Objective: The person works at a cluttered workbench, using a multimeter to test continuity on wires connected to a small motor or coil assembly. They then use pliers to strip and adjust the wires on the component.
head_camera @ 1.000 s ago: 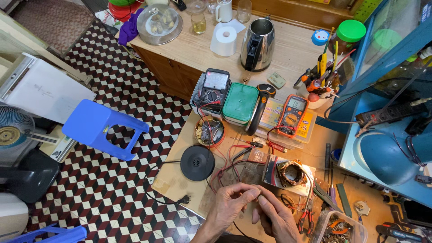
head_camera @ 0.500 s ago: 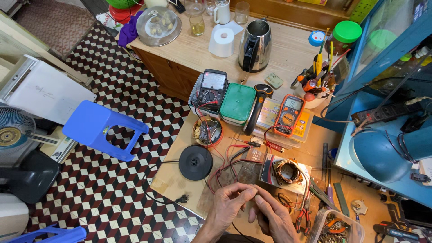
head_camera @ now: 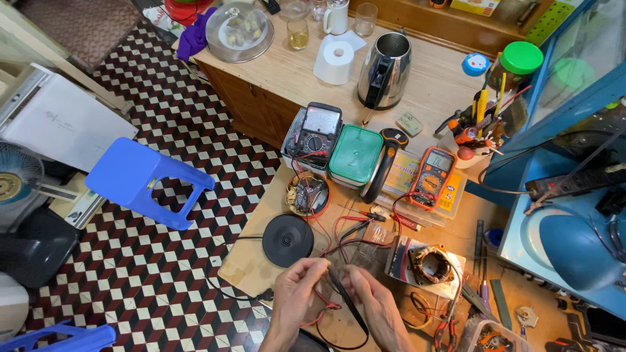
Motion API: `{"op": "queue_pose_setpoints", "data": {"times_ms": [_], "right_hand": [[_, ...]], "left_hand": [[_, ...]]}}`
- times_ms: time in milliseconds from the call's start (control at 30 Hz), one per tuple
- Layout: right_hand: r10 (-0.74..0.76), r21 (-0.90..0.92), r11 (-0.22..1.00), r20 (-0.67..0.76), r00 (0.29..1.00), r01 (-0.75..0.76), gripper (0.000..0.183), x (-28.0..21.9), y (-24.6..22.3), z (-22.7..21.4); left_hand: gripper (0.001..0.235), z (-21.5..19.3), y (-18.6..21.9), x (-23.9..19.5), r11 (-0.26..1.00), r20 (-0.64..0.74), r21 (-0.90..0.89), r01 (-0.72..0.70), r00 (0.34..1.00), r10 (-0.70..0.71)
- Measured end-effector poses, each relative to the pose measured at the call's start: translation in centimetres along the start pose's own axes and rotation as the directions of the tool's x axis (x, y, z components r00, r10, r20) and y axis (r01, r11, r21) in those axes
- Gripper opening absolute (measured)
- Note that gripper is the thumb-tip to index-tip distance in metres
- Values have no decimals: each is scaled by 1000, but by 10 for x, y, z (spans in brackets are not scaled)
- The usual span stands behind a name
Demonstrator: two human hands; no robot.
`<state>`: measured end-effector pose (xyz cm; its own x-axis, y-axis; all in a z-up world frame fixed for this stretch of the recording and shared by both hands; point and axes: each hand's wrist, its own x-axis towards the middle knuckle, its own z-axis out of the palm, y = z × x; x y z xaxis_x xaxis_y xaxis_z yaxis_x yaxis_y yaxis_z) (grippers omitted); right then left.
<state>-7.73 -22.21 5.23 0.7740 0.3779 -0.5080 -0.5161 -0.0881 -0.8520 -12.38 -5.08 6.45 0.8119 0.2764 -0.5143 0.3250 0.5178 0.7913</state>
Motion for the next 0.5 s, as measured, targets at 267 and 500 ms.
{"op": "queue_pose_setpoints", "data": {"times_ms": [267,500], "right_hand": [[-514,-552,793,-375,771,260,32,175,-60,36],[-670,-771,575,-251,699,274,30,313,-70,25]], "left_hand": [[24,-63,25,63,996,75,-4,94,993,-94],[21,-85,15,96,990,134,79,117,983,-127]]}}
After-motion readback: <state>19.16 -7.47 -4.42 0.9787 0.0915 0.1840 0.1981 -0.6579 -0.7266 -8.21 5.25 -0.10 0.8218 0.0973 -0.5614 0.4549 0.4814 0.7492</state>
